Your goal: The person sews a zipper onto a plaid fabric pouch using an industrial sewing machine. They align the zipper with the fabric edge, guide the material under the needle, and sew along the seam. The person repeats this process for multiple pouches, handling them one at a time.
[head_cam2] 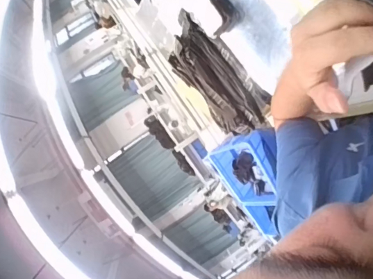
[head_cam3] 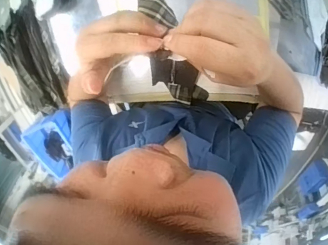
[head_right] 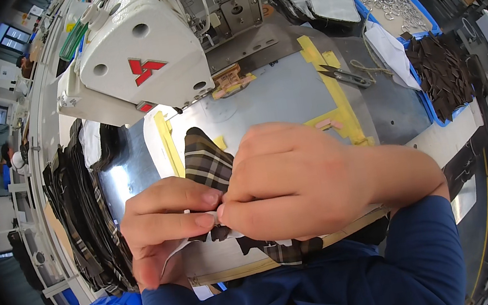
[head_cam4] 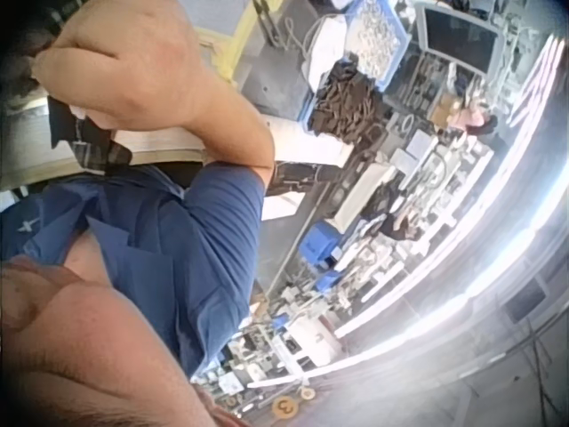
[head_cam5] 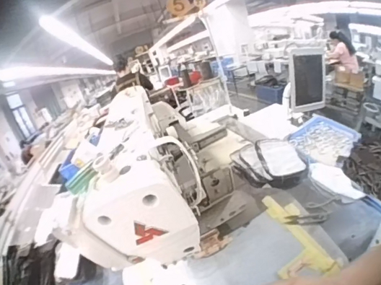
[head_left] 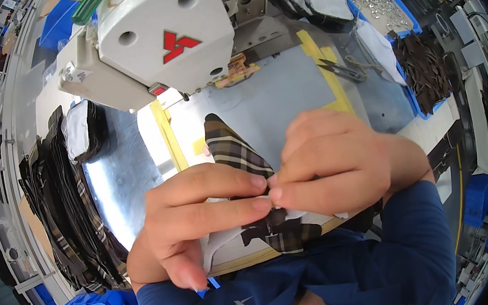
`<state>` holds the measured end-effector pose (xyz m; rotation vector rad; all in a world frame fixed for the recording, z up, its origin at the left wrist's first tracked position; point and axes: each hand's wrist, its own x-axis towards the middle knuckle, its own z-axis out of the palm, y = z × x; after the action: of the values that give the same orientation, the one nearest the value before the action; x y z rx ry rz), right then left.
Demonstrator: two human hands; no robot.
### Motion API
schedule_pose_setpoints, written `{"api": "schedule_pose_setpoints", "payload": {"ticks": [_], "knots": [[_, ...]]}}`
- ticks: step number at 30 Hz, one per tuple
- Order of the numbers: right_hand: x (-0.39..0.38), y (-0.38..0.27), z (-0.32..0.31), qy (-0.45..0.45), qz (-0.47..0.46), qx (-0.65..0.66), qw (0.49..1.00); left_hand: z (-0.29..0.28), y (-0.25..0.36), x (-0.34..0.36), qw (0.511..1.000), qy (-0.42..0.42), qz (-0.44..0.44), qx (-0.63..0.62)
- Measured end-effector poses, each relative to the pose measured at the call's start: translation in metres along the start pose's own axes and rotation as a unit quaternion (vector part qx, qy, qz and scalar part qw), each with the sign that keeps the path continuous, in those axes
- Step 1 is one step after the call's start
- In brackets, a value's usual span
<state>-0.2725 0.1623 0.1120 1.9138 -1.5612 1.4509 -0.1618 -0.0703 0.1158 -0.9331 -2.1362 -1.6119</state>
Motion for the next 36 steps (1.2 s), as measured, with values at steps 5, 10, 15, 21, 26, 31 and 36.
{"api": "schedule_pose_setpoints", "payload": {"ticks": [5, 10, 15, 21, 26, 31, 36], "knots": [[-0.001, 0.001, 0.002, -0.001, 0.003, -0.009, 1.000, 0.012, -0.015, -0.007, 0.997, 0.025, 0.064, 0.035], [-0.002, 0.001, 0.005, -0.015, -0.001, 0.003, 1.000, 0.011, -0.011, -0.016, 0.990, 0.009, 0.076, 0.119], [-0.002, 0.000, 0.000, -0.052, 0.026, 0.027, 0.998, 0.009, -0.004, -0.014, 0.991, 0.001, 0.038, 0.131], [0.007, -0.006, 0.001, -0.055, 0.063, -0.016, 0.996, 0.017, -0.011, -0.014, 0.985, 0.025, 0.020, 0.170], [-0.002, -0.009, 0.006, -0.077, 0.020, -0.123, 0.989, 0.025, -0.019, -0.011, 0.980, 0.044, 0.014, 0.192], [-0.001, -0.007, 0.009, -0.078, 0.032, -0.169, 0.982, 0.031, -0.028, -0.014, 0.978, 0.072, -0.009, 0.196], [-0.001, -0.005, 0.010, -0.073, 0.056, -0.163, 0.982, 0.027, -0.034, -0.010, 0.985, 0.049, -0.034, 0.163]]}}
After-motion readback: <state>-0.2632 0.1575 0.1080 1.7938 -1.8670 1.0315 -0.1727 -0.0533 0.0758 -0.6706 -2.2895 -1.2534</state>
